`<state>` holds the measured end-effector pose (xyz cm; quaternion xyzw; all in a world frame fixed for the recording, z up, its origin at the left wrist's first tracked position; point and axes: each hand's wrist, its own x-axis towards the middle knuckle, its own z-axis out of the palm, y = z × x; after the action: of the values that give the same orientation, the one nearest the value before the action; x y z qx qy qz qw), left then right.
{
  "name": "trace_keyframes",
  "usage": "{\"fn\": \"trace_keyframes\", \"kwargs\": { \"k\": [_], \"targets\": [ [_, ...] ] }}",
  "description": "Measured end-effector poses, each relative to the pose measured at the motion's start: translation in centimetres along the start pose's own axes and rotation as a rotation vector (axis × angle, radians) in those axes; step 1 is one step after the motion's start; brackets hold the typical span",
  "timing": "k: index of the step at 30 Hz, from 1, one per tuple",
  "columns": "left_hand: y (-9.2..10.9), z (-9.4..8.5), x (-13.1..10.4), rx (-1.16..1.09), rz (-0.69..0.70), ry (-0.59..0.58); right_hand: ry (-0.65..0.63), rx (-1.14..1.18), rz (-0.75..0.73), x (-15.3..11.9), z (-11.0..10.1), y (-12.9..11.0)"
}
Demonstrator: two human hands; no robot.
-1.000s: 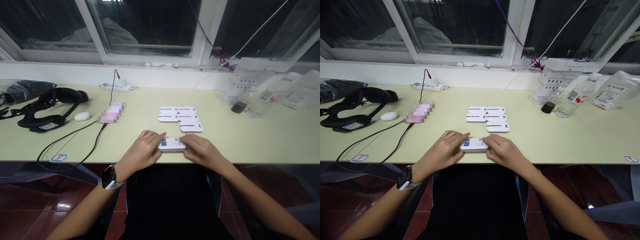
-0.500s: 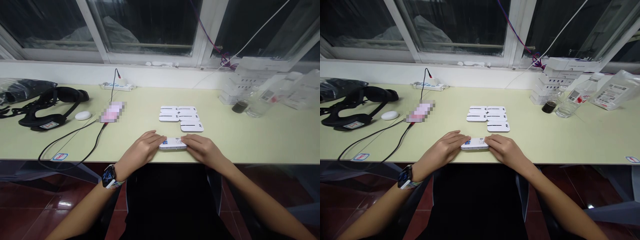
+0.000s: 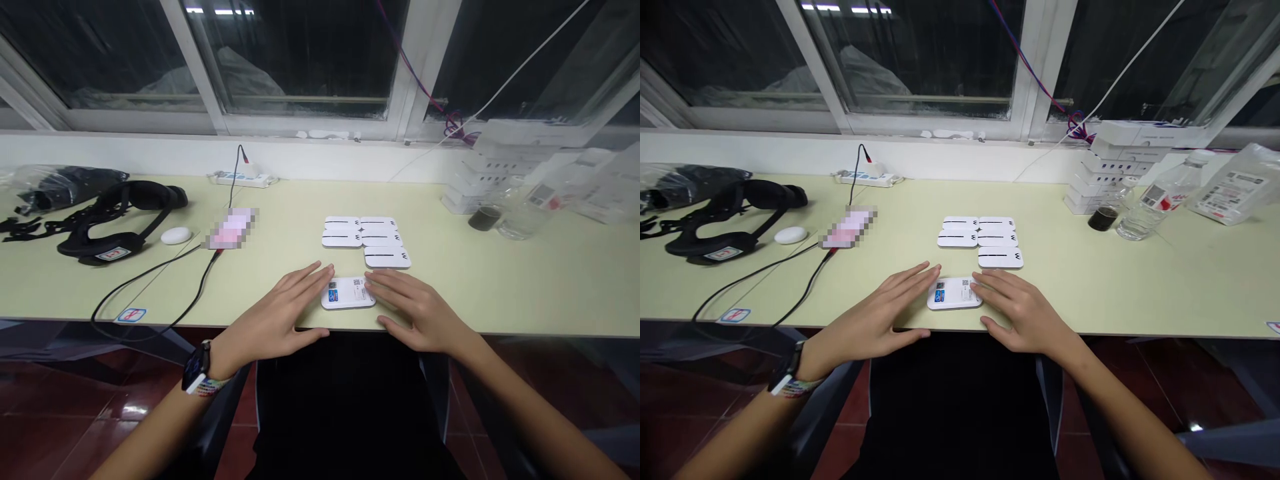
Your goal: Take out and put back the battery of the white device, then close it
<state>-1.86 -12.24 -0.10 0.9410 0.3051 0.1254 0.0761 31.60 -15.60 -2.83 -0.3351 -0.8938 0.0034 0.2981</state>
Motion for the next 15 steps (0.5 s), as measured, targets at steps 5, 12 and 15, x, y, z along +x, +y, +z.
{"fn": "trace_keyframes", "kwargs": {
  "k": [5,12,15],
  "targets": [
    [-0.1,2.2,0.3,0.073,0.145,-0.009,-0.165,-0.032,-0.058,-0.2,0.5,-0.1],
    [0.1,2.6,0.1,0.072,0.162,0.015,-0.146,-0.002,-0.046,0.0,0.9,0.0],
    [0.2,2.3,0.2,0.059,0.16,0.016,-0.122,0.023,-0.008,0.5,0.7,-0.4]
  ]
}}
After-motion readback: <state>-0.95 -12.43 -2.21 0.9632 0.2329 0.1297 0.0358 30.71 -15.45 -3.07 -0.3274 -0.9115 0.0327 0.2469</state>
